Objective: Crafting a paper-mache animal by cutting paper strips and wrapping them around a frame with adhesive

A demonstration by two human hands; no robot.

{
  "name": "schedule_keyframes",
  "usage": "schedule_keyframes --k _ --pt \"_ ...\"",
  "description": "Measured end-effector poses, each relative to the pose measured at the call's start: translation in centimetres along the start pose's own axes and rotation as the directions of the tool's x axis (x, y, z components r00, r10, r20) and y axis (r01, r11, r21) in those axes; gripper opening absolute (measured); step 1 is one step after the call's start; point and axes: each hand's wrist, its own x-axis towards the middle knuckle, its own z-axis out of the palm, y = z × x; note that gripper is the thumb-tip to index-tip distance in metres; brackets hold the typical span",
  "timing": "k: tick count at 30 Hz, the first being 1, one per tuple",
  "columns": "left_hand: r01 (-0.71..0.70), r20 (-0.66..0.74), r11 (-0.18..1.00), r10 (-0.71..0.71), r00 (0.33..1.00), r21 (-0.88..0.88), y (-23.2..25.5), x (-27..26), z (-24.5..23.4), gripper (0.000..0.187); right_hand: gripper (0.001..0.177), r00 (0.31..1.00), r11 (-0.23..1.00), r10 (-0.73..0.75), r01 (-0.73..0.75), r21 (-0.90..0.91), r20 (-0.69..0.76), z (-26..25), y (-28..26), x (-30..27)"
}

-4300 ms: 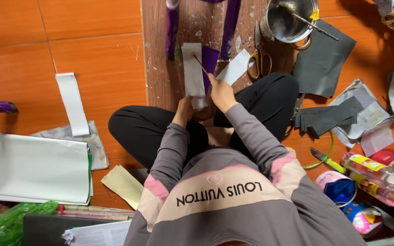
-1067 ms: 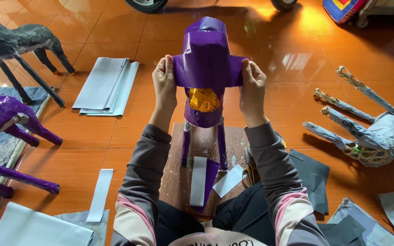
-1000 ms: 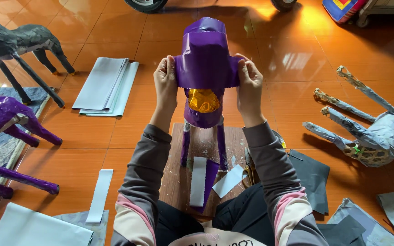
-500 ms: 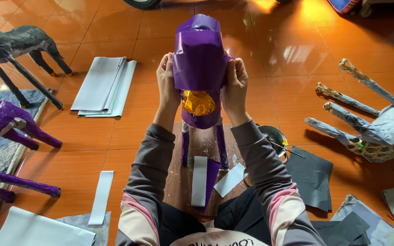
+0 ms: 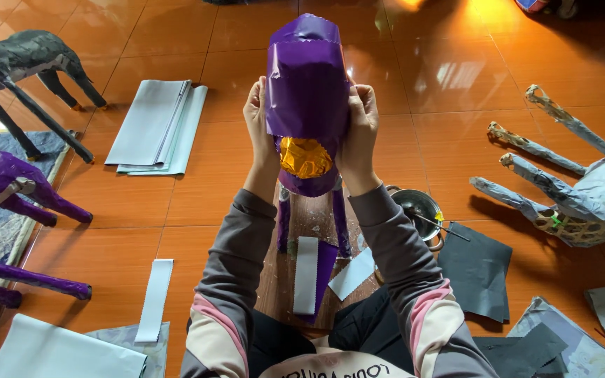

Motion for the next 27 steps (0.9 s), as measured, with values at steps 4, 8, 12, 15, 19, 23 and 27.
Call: schedule_keyframes --k 4,8,12,15,19,23,27 --pt "-0.042 0.007 0.999 0.042 0.999 0.008 -0.1 -0.4 0.4 0.036 0.005 0.998 0.999 0.037 -0.038 -0.007 -0.044 1.2 -0.7 -0.3" --pt "-0.190 0.001 0.975 0.191 0.982 0.116 -0.7 -1.0 0.4 0.033 0.027 1.000 1.000 0.027 -0.027 -0.011 -0.014 0.9 -0.2 0.0" --pt "-0.092 -0.022 0.973 0.089 0.996 -0.211 0.3 -1.8 0.2 0.041 0.019 0.990 0.986 -0.141 0.140 0.086 0.008 -1.2 3.2 0.5" --pt "-0.185 0.068 0.982 0.182 0.981 0.040 1.0 -3.3 -1.4 0.042 0.045 0.978 0.964 -0.202 0.188 0.186 0.059 -1.8 3.1 -0.7" --pt "-0.070 0.197 0.987 0.098 0.975 -0.145 -1.1 -5.3 -2.4 0.052 0.059 0.958 0.949 -0.226 0.177 0.259 0.174 -0.3 2.7 -2.4" --pt "-0.530 0.450 0.446 0.279 0.848 0.721 -10.2 -6.0 -7.1 0.036 0.061 0.951 0.907 -0.212 0.105 0.407 0.226 0.4 3.2 -3.0" --pt "-0.481 0.409 0.561 0.258 0.875 0.674 -9.4 -5.8 -5.9 0.037 0.061 0.972 0.893 -0.142 0.045 0.447 0.186 -0.1 3.8 -3.5"
